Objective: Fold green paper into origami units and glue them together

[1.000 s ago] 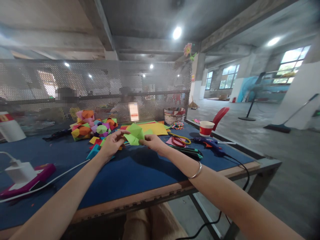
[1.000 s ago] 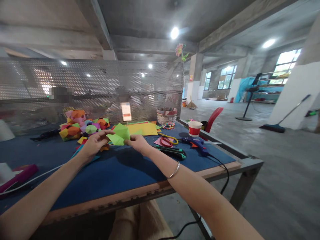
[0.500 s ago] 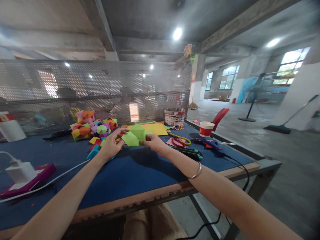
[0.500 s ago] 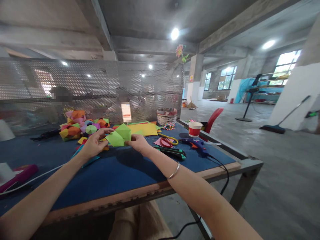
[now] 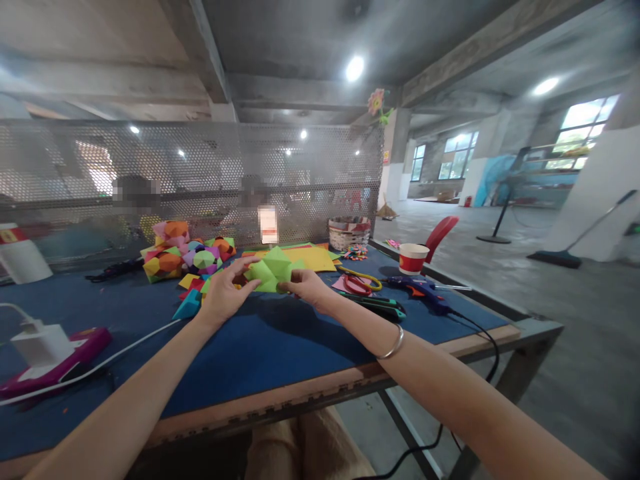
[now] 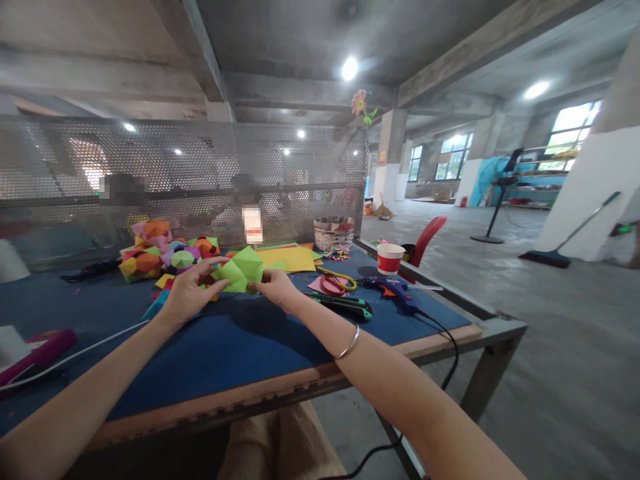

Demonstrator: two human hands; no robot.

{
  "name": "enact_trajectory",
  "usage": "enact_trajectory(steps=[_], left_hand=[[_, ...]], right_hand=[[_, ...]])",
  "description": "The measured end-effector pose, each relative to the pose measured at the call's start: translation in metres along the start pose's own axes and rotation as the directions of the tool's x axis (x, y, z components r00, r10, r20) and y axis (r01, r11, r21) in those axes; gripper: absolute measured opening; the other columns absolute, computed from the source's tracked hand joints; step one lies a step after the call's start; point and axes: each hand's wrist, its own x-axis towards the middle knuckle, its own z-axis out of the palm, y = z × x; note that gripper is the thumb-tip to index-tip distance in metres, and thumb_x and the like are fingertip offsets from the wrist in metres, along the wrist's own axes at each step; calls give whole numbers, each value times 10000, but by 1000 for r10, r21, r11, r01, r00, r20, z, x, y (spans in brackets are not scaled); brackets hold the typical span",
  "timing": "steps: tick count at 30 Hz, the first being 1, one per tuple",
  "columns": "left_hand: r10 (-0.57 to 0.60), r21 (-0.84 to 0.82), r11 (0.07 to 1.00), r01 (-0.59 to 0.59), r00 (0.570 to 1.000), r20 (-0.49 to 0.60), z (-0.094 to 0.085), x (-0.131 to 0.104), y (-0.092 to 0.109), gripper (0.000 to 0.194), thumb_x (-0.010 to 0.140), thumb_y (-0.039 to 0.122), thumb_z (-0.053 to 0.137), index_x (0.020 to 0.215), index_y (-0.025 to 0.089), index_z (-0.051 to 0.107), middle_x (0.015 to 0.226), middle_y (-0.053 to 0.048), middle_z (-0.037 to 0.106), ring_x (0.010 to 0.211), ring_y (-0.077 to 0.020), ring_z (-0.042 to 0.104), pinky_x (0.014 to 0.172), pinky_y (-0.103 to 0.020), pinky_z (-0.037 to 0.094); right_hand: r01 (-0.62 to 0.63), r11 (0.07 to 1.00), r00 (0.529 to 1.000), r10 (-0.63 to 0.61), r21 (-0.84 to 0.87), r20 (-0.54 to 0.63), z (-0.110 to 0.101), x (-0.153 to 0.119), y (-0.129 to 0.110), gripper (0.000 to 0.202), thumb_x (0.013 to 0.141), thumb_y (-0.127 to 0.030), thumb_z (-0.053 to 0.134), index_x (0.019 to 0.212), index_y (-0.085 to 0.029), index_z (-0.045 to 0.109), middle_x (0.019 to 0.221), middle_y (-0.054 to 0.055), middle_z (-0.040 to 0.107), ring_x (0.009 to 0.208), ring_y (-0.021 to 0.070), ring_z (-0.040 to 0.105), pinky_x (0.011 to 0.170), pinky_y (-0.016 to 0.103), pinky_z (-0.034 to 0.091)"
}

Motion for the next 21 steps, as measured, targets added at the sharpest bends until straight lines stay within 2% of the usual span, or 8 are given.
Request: enact_trajectory(steps=[3,8,10,14,21], left_hand=[[27,53,998,-27,1000,-14,0,-2,1,319,1010,389,701,1238,169,675,1148,-71,723,875,-186,709,810,-388,621],[38,77,996,-36,999,-18,1,-3,5,303,1014,414,688,1184,164,686,1008,-37,724,754,-155,676,742,-349,603],[30,63,998,-29,999,-18,1,-3,6,301,1011,417,691,1172,163,690,1006,-38,725,768,-160,680,750,-353,604],[-3,0,1000,3,1000,0,2,-2,4,328,1002,408,706,1213,159,678,1133,-70,725,838,-176,704,763,-361,616],[-37,-99,994,47,994,103,2,1,0,359,1009,420,699,1252,158,669,1145,-80,732,901,-199,733,779,-378,639]], right_hand=[[-81,996,992,84,-45,92,-1,0,-2,327,1027,-363,679,1285,-163,657,1267,96,685,1065,234,702,907,439,620],[-118,991,988,124,-62,97,-4,-1,-5,336,1028,-373,675,1288,-161,654,1267,98,684,1070,237,701,909,442,618],[-123,991,988,127,-55,89,-3,-1,-7,337,1029,-375,673,1291,-163,654,1276,99,681,1080,239,699,919,447,615],[-129,991,987,131,-30,94,-3,-4,-10,329,1029,-371,673,1285,-165,658,1277,98,682,1082,239,698,920,445,615],[-172,985,979,169,17,111,-4,-8,-16,333,1028,-370,674,1290,-165,656,1291,101,678,1096,244,695,929,452,612]])
